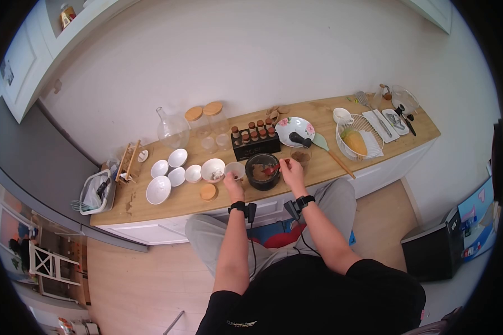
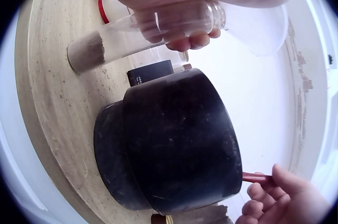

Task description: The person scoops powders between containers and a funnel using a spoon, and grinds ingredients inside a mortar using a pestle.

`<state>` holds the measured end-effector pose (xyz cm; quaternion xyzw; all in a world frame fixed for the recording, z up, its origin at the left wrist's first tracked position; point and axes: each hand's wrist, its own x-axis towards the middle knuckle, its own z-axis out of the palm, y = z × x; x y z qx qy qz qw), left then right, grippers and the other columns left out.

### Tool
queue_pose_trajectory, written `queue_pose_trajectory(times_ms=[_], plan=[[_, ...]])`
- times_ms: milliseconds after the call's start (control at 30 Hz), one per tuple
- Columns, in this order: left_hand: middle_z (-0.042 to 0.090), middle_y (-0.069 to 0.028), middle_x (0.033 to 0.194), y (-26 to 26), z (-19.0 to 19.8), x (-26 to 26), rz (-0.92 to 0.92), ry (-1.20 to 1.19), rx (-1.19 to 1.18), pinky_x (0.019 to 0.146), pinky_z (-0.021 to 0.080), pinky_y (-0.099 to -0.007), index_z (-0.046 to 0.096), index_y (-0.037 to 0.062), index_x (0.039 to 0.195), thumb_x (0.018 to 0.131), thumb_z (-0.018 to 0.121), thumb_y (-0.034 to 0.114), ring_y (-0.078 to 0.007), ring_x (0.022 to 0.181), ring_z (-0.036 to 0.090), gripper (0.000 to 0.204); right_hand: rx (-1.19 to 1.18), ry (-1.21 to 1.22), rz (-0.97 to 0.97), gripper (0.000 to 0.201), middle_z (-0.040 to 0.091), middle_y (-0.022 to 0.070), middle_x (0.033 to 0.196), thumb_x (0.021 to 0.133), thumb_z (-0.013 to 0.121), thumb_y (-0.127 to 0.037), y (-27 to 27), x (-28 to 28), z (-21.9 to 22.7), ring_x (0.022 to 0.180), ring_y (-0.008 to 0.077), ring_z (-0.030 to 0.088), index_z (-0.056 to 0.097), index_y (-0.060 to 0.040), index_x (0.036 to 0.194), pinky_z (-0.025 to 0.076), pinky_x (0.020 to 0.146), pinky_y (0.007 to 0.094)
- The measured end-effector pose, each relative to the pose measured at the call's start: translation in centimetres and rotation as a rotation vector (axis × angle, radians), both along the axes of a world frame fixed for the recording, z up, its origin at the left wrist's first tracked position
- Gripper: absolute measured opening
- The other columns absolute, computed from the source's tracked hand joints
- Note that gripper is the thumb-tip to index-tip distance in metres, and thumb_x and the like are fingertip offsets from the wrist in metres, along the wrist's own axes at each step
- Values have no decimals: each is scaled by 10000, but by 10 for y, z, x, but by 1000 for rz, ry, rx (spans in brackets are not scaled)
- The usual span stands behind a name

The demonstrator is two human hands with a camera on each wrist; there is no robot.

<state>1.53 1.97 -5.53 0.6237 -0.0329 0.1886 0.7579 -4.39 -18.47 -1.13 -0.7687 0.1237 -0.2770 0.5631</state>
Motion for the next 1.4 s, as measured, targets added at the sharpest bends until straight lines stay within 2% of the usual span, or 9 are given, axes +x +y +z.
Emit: queue_pose_trajectory(times_ms=[100, 167, 433, 500, 667, 800, 1033, 1333, 1400], plan=[[606, -120, 750, -2, 0, -1, 42, -16, 0, 624, 442, -370, 597, -49, 827, 986, 379, 363, -217, 679, 580, 492, 91, -7, 18, 309, 651, 71, 657, 938, 615, -291, 4, -2, -8, 569, 150, 605, 656, 5, 859, 471, 559, 296], [608, -120, 758, -2, -2, 0, 61, -13, 9, 628, 446, -371, 597, -50, 831, 986, 382, 360, -218, 684, 582, 489, 403, 60, 74, 301, 631, 39, 649, 958, 603, -291, 6, -5, -9, 538, 95, 557, 643, -12, 853, 440, 510, 248], [616, -117, 774, 0, 0, -2, 8, 14, -36, 631, 461, -373, 602, -56, 857, 987, 381, 354, -223, 693, 587, 483, 527, -42, 45, 235, 642, 28, 711, 983, 578, -242, 12, -10, -17, 535, 73, 530, 627, -25, 910, 426, 489, 217], [564, -54, 792, 1, 0, -1, -34, 52, -41, 695, 423, -328, 551, 22, 827, 977, 400, 363, -168, 748, 544, 401, 536, -57, 44, 217, 645, 28, 718, 984, 575, -226, 13, -10, -18, 541, 70, 533, 626, -27, 915, 428, 490, 216], [558, -56, 764, -2, 6, -5, 5, 30, -28, 671, 422, -327, 546, 26, 803, 965, 398, 350, -173, 710, 540, 391, 717, -22, -7, 241, 656, 30, 747, 1000, 542, -256, 14, -24, -6, 536, 49, 502, 612, -43, 913, 396, 486, 208], [594, -109, 767, 3, -9, 5, -14, -17, -4, 605, 470, -354, 591, -44, 845, 989, 378, 340, -211, 683, 585, 462, 746, -38, -23, 260, 656, 28, 756, 1009, 526, -271, 9, -30, 5, 525, 47, 482, 600, -47, 902, 378, 481, 207], [602, -120, 794, 1, -11, 5, 28, 0, 25, 608, 472, -357, 595, -46, 857, 990, 386, 345, -214, 713, 585, 463, 755, -126, 34, 239, 663, 36, 791, 1011, 525, -267, 12, -33, 43, 541, 53, 500, 606, -52, 945, 385, 498, 198], [619, -137, 817, 1, 4, -6, 119, -80, 158, 662, 474, -394, 604, -71, 886, 996, 380, 357, -233, 756, 585, 496, 599, -194, 167, 189, 661, 19, 791, 1000, 551, -205, 50, -25, 51, 587, 35, 520, 626, -34, 1032, 409, 527, 183], [604, -70, 896, 4, 5, -8, 34, -4, 238, 776, 450, -366, 596, -24, 971, 1014, 349, 341, -215, 846, 561, 443, 521, -197, 240, 178, 659, 19, 811, 1003, 543, -192, 59, -25, 50, 586, 30, 510, 627, -45, 1060, 396, 527, 177]])
